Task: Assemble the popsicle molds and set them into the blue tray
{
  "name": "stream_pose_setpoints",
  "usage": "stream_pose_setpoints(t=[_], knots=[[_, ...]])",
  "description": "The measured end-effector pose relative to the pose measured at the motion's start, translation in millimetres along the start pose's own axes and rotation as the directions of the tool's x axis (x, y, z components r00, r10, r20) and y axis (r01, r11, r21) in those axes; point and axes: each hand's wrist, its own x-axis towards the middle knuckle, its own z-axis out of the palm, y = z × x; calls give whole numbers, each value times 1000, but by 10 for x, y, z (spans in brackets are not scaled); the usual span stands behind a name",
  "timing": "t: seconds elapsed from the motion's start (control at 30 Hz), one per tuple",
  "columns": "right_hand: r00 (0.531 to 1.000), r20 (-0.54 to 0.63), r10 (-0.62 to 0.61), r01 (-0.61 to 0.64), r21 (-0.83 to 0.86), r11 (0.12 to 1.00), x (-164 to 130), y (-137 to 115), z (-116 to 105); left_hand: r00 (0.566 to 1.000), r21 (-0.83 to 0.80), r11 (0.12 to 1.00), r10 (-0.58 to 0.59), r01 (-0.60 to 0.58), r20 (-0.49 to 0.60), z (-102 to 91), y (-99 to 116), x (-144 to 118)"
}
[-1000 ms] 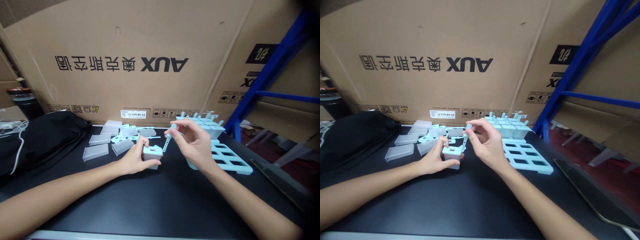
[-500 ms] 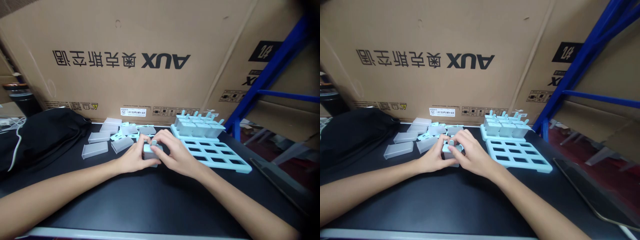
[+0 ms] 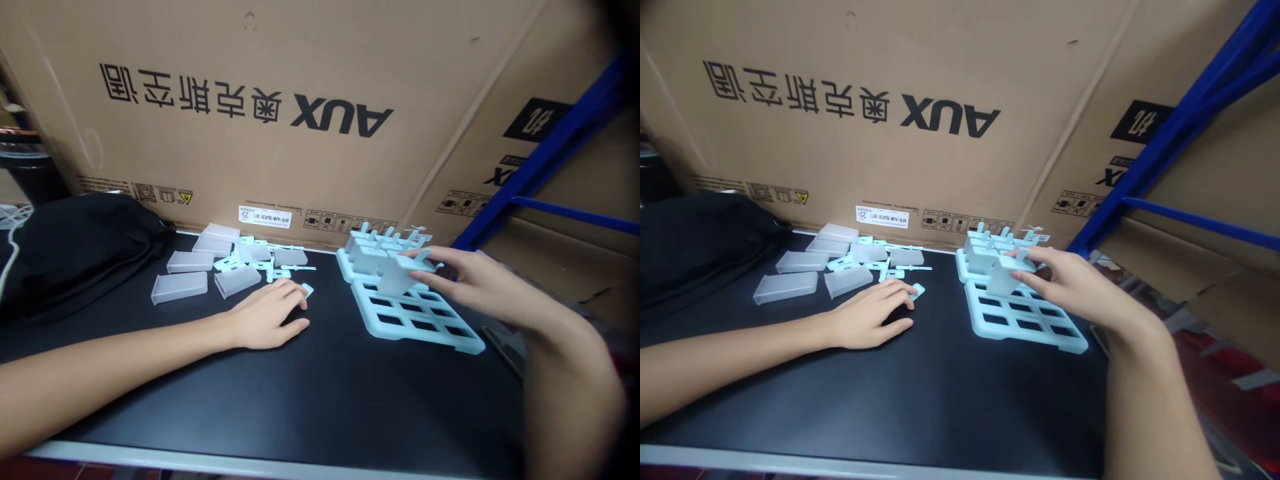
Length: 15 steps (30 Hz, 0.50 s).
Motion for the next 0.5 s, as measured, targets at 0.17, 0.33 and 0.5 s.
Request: stream_pose_setpoints(t=[0.17,0.33,0.5], knots=[[998,55,-34,37,-54,998,131,135,174,1000,33,999,-17,16,25,8,-5,-1],[997,24,-71,73,-77,994,167,139,225,1000,29,1000,3,-3,14,7,-8,-3],[995,70,-70,70,-5,998,208,160,280,1000,47,999,-4,2,31,3,-6,-2]])
